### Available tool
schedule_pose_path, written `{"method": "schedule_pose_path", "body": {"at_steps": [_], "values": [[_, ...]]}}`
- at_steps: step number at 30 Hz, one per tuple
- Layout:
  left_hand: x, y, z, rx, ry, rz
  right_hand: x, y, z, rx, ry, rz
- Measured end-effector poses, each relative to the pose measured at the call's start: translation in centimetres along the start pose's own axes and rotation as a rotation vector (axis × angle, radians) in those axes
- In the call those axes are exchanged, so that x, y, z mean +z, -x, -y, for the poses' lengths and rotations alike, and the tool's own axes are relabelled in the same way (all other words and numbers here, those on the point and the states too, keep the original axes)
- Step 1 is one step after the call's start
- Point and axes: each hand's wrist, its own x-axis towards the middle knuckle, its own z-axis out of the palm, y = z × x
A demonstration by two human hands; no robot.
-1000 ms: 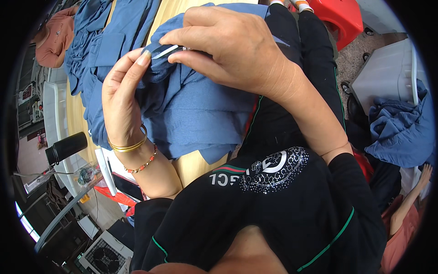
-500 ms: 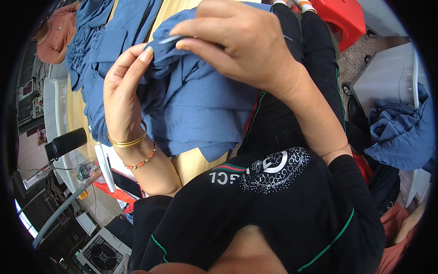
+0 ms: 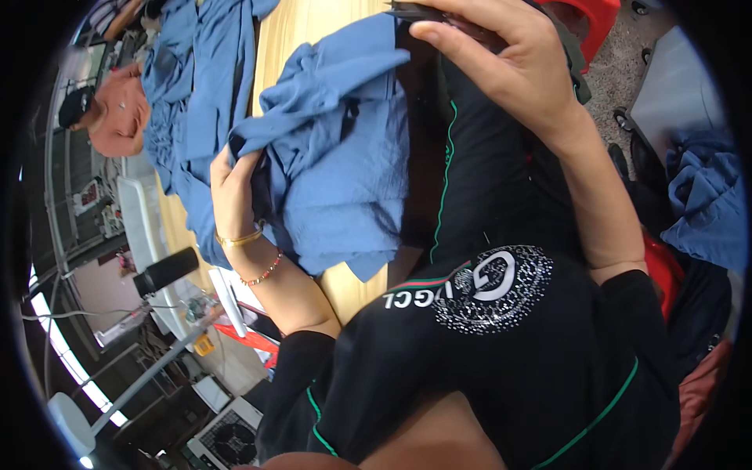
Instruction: Trimming loose threads from blue shirts using thread snips.
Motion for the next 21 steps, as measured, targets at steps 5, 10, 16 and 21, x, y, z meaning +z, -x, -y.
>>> {"method": "schedule_pose_path", "body": {"at_steps": [5, 10, 16, 21], "values": [[-2.8, -5.0, -6.4, 0.081, 0.041, -0.163, -4.7, 2.5, -4.8, 0.010, 0.087, 0.024], [-13.7, -19.6, -11.6, 0.042, 0.185, -0.409, -4.3, 3.4, -6.2, 0.081, 0.117, -0.074], [-14.1, -26.1, -11.8, 0.606, -0.303, -0.655, -3.3, 3.5, -5.2, 0.245, 0.002, -0.077], [-0.1, -9.7, -8.2, 0.176, -0.356, 0.314, -2.2, 4.4, -6.2, 0.517, -0.368, 0.066]]}}
